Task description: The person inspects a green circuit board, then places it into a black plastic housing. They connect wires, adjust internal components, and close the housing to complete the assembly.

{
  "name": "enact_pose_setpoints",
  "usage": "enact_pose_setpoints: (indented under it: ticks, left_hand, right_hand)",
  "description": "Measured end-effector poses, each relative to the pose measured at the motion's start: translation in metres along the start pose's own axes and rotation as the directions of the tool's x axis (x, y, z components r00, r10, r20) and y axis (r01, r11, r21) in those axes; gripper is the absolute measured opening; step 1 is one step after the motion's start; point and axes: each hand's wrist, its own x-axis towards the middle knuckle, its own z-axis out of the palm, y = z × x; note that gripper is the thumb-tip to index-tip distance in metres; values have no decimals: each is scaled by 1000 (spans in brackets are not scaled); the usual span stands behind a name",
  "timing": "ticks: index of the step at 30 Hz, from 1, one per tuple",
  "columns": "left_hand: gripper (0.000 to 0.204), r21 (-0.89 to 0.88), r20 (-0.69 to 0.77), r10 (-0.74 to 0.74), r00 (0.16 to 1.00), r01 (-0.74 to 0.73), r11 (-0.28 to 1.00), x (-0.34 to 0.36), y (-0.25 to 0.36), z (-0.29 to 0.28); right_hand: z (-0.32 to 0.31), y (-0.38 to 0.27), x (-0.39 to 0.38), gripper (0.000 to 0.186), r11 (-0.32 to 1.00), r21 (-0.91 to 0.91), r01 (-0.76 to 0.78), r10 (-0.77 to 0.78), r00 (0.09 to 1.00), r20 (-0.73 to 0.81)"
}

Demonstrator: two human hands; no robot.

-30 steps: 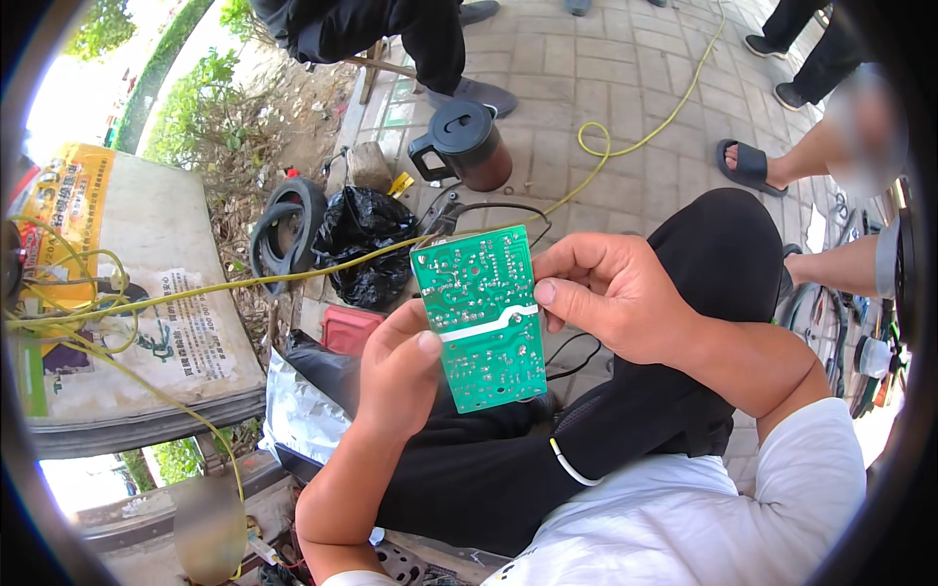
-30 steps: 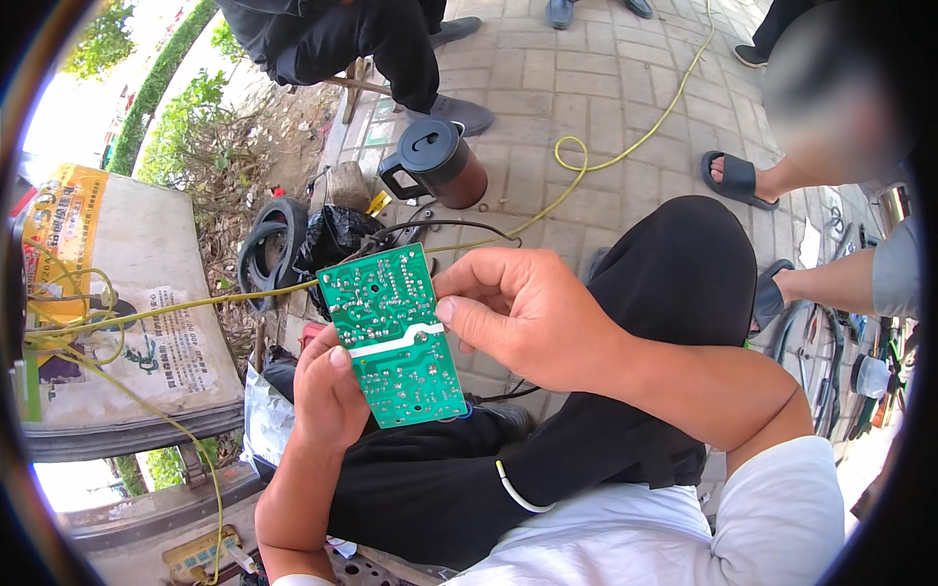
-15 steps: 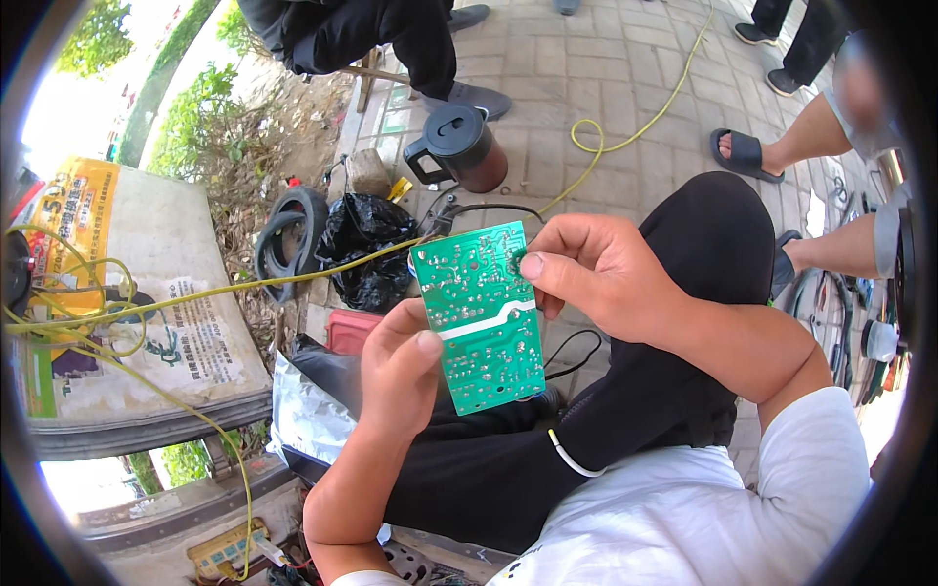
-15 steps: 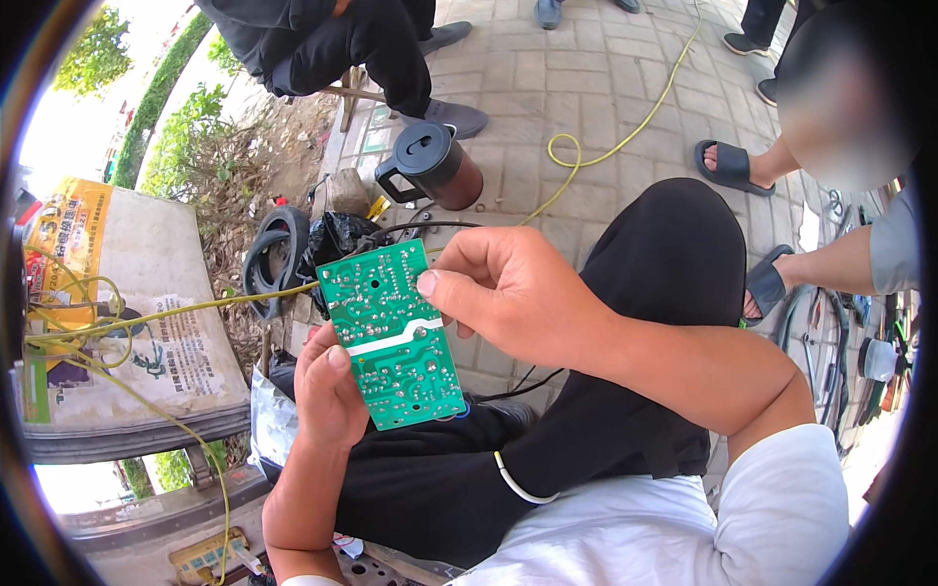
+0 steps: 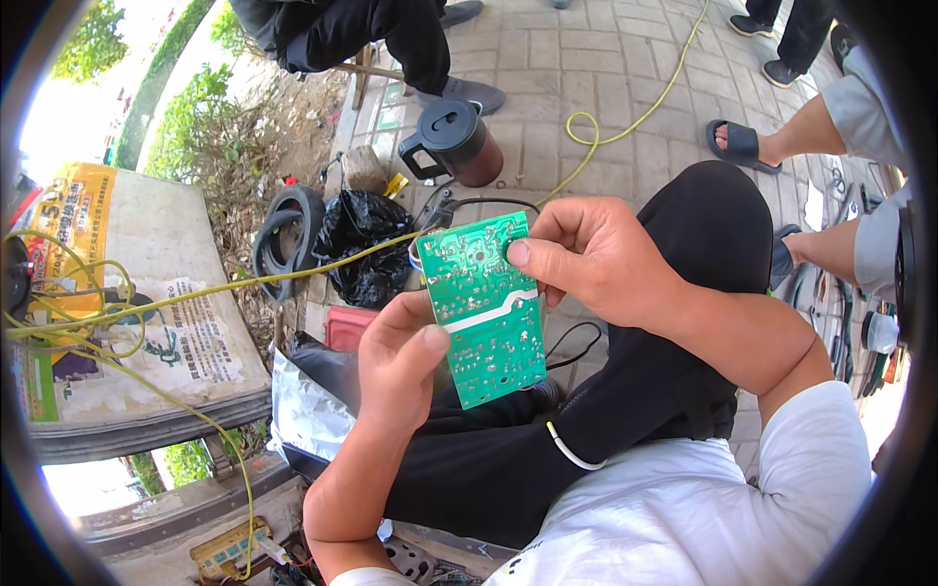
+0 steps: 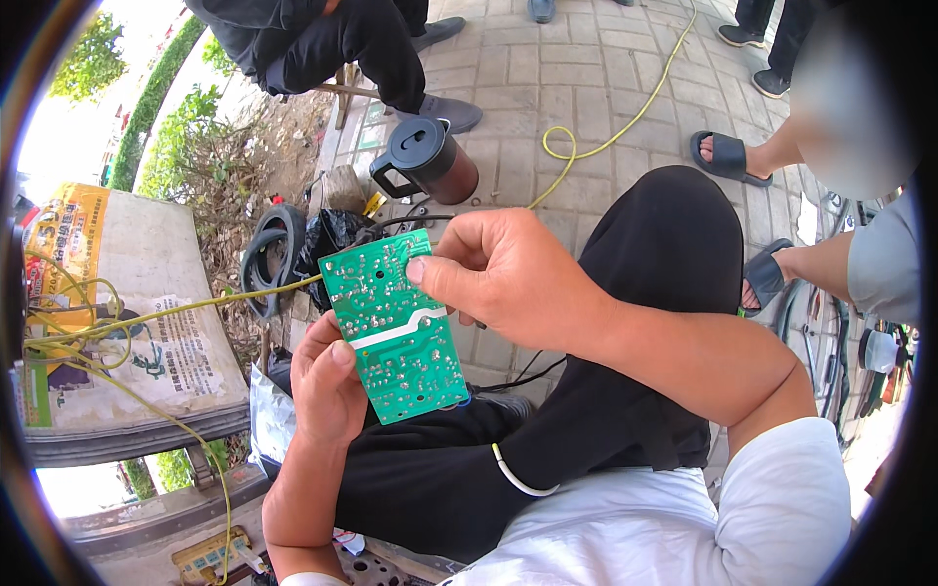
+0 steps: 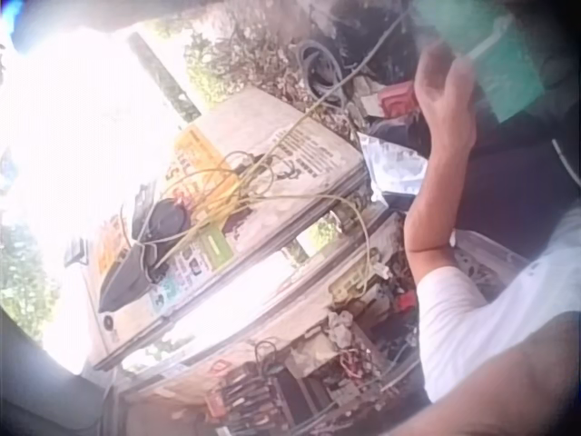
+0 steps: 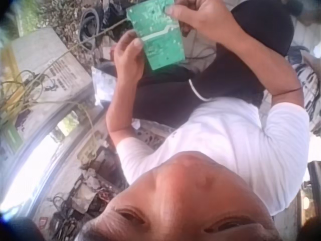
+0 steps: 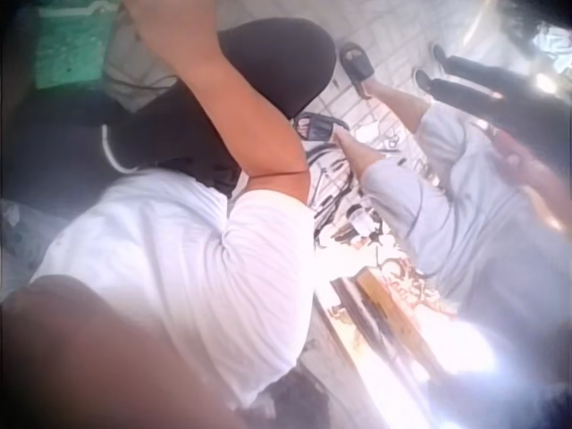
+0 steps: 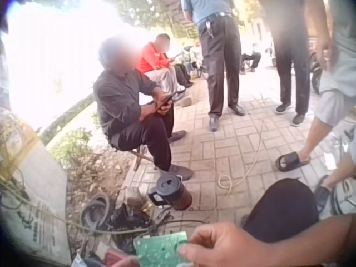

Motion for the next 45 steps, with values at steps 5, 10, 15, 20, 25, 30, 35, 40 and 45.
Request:
enact_pose_setpoints:
  ticks: [5,10,15,20,25,30,35,40,45]
  left_hand:
    - [43,10,-6,-8,1000,8,1000,-1,0,-2]
    - [44,-1,-15,-22,1000,22,1000,-1,1,-1]
    - [45,-12,-18,-38,999,38,999,0,2,0]
    - [45,25,-14,-14,1000,14,1000,-3,0,0]
    - [44,49,-20,-5,1000,6,999,-4,0,2]
    - [43,11,-26,-34,999,35,999,-2,0,2]
    - [43,-10,-39,-36,999,35,999,0,-2,1]
    - [43,64,-54,26,998,-22,998,-1,-4,8]
    - [44,99,-54,53,997,-47,994,-1,-5,11]
  right_hand:
    - [1,1,0,21,1000,31,0,0,1000,4]
    - [1,1,1,21,998,56,-2,2,1000,1]
    - [3,-2,1,25,1000,29,-12,12,1000,-16]
    - [3,3,3,28,1000,-13,11,-12,999,-42]
    - [5,1,2,35,1000,-9,17,-17,998,-63]
    - [7,1,1,34,1000,16,7,-6,997,-72]
    - [12,4,0,31,996,55,74,-71,996,-54]
    - [12,3,0,41,1000,12,28,-28,999,-17]
    - [11,2,0,41,999,32,36,-35,999,-24]
